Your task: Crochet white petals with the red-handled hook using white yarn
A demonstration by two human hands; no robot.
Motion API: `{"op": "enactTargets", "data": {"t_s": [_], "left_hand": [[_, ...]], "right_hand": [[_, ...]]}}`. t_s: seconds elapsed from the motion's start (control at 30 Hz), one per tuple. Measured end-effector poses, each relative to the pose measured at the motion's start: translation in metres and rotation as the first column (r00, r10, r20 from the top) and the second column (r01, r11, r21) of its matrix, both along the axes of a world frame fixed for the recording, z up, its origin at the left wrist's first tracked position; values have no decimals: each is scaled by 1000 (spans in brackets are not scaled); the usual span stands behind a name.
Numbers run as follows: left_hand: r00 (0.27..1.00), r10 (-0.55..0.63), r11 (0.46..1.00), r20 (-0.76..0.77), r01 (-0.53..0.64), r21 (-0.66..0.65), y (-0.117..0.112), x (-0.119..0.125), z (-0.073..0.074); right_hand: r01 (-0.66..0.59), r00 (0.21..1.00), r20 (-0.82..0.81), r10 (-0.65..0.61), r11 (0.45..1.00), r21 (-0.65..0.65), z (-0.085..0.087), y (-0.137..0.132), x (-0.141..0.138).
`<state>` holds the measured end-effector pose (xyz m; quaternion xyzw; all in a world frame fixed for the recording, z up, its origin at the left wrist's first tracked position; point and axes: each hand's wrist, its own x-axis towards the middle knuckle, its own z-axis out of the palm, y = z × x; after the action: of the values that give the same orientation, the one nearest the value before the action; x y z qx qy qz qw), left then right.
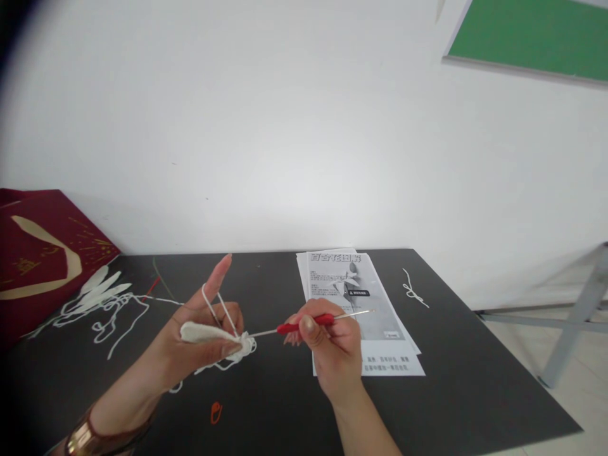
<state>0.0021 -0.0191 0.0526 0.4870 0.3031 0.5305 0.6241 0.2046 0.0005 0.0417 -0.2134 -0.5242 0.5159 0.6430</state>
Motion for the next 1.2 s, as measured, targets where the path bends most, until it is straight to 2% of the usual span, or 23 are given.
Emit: {"op": "enactTargets", "data": {"t_s": [0.2, 0.37, 0.5, 0.67, 0.8, 0.9, 1.0, 1.07, 1.13, 1.2], "left_hand": [[990, -123, 991, 66, 126, -41, 2, -3, -2], [977, -206, 972, 49, 210, -104, 2, -6, 0], [964, -264, 956, 41, 267, -119, 2, -8, 2], [968, -250, 963, 30, 252, -96, 1, -9, 1], [988, -157, 988, 1, 157, -12, 0, -5, 1], [999, 32, 991, -7, -30, 133, -1, 3, -3], [968, 249, 920, 26, -245, 307, -3, 13, -9], [947, 321, 883, 28, -310, 353, -4, 19, -13], [928, 371, 861, 22, -353, 366, -5, 23, -16], [918, 397, 850, 15, -373, 373, -4, 24, -17]], "right_hand": [[-38, 996, 86, 30, 994, 98, 3, -1, 6], [-70, 990, 135, 52, 989, 131, 4, 1, 10], [-102, 992, 88, 95, 991, 88, 6, 2, 8], [-89, 996, -30, 88, 996, -30, 8, 4, 2], [-123, 986, -136, 93, 964, -235, 3, 8, -4], [-199, 963, -254, 94, 882, -427, -5, 10, -12], [-267, 934, -350, 69, 785, -559, -11, 11, -22], [-295, 919, -390, 47, 738, -607, -13, 10, -29], [-305, 910, -414, 26, 719, -625, -14, 8, -34], [-297, 909, -417, 12, 722, -626, -13, 6, -36]]}}
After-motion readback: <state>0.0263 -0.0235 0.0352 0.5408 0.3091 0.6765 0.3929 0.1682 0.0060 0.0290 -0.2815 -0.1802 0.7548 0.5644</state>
